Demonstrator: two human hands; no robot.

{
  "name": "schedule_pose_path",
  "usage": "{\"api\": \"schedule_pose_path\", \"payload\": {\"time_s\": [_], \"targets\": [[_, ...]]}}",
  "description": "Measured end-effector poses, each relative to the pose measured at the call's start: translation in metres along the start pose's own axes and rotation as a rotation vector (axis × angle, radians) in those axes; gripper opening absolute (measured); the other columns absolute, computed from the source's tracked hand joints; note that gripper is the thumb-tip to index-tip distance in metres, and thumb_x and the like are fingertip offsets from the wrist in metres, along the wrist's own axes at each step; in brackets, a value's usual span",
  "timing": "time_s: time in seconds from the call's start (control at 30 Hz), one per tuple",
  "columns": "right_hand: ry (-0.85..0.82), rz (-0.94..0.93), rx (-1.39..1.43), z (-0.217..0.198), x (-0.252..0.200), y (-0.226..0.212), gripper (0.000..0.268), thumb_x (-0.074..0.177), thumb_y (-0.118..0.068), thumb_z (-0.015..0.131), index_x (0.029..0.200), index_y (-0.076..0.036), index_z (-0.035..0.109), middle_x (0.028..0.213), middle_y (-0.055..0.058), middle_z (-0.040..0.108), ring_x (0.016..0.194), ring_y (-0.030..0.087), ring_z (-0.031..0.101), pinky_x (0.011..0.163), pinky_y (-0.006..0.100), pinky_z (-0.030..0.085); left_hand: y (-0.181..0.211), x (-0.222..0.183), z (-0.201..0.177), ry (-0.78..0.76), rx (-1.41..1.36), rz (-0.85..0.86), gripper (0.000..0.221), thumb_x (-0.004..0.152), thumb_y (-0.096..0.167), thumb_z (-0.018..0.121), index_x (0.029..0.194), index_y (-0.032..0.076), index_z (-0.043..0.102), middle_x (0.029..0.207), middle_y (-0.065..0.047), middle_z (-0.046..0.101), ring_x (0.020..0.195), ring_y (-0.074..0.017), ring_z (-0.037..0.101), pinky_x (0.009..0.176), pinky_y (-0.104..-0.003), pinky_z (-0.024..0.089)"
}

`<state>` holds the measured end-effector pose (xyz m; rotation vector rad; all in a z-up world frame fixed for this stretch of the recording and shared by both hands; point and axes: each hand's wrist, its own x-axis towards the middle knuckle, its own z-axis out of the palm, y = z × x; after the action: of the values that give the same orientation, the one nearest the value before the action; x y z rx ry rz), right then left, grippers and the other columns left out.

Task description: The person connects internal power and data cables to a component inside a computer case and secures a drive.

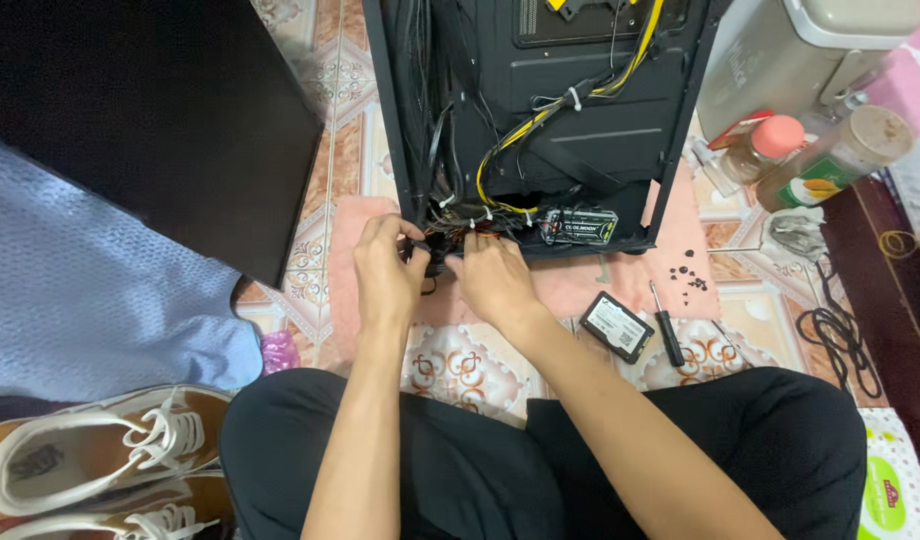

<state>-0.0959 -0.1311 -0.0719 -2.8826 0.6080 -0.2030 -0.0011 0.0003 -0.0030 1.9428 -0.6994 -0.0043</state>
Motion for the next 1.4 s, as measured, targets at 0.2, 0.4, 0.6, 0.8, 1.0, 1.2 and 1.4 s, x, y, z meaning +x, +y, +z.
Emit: {"api": "schedule_pose_path", "payload": {"time_s": [0.2, 0.4, 0.6, 0.8, 1.0, 1.2, 1.4], "targets": [[0.224, -0.238, 0.119, -0.045, -0.033, -0.012, 0.033, 0.100, -0.022, 0.062, 0.123, 0.000, 0.071, 0.126, 0.020, 0.070, 0.126, 0.034, 0.062, 0.104, 0.042, 0.044, 0.020, -0.004, -0.013, -0.066, -0.043, -0.035, 0.019, 0.077, 0.008, 0.084, 0.088, 0.007, 0.070, 0.120, -0.021, 0.065, 0.095, -0.0441, 0.073, 0.076, -0.042, 0.066], [0.197, -0.206, 0.108, -0.057, -0.039, -0.023, 0.056, 0.102, -0.029, 0.061, 0.142, 0.010, 0.054, 0.141, 0.031, 0.058, 0.140, 0.042, 0.050, 0.113, 0.048, 0.038, 0.028, -0.005, -0.017, 0.004, 0.150, 0.119, 0.023, 0.076, 0.023, 0.091, 0.086, 0.013, 0.074, 0.101, -0.004, 0.060, 0.094, -0.0309, 0.063, 0.083, -0.039, 0.056], [-0.016, -0.176, -0.051, -0.046, -0.038, -0.010, 0.064, 0.105, -0.040, 0.052, 0.154, 0.001, 0.043, 0.158, 0.021, 0.046, 0.150, 0.031, 0.036, 0.110, 0.048, 0.034, 0.035, -0.009, -0.016, -0.287, 0.219, 0.105, 0.017, 0.082, 0.020, 0.084, 0.091, 0.016, 0.069, 0.080, -0.008, 0.070, 0.085, -0.0341, 0.073, 0.079, -0.047, 0.058], [0.094, -0.247, 0.093, -0.041, -0.033, 0.016, 0.045, 0.105, -0.028, 0.053, 0.143, -0.005, 0.056, 0.149, 0.014, 0.058, 0.145, 0.025, 0.047, 0.106, 0.045, 0.034, 0.018, -0.014, -0.008, -0.481, 0.322, 0.019, 0.020, 0.084, 0.023, 0.081, 0.094, 0.018, 0.064, 0.091, -0.007, 0.077, 0.097, -0.0348, 0.074, 0.085, -0.049, 0.057], [0.125, -0.329, 0.110, -0.047, -0.033, 0.024, 0.064, 0.088, -0.006, 0.055, 0.151, -0.005, 0.049, 0.151, 0.016, 0.054, 0.128, 0.034, 0.052, 0.090, 0.043, 0.041, 0.027, -0.013, -0.004, -0.593, 0.464, 0.050, 0.020, 0.087, 0.017, 0.076, 0.100, 0.019, 0.061, 0.091, -0.016, 0.076, 0.096, -0.0422, 0.073, 0.086, -0.054, 0.058], [0.143, -0.376, -0.030, -0.045, -0.031, 0.023, 0.061, 0.088, -0.006, 0.051, 0.149, -0.008, 0.051, 0.142, 0.008, 0.062, 0.124, 0.030, 0.052, 0.090, 0.041, 0.039, 0.031, -0.013, -0.010, -0.497, 0.281, -0.026, 0.018, 0.094, 0.025, 0.070, 0.112, 0.026, 0.069, 0.097, -0.013, 0.078, 0.099, -0.0417, 0.073, 0.089, -0.055, 0.056], [0.110, -0.401, -0.074, -0.054, -0.043, 0.026, 0.033, 0.083, -0.003, 0.054, 0.114, -0.008, 0.066, 0.134, 0.008, 0.068, 0.130, 0.032, 0.051, 0.094, 0.044, 0.039, 0.034, -0.021, -0.001, -0.356, 0.081, 0.109, 0.012, 0.089, 0.027, 0.077, 0.100, 0.024, 0.079, 0.104, -0.005, 0.079, 0.101, -0.0342, 0.074, 0.087, -0.043, 0.058]]}}
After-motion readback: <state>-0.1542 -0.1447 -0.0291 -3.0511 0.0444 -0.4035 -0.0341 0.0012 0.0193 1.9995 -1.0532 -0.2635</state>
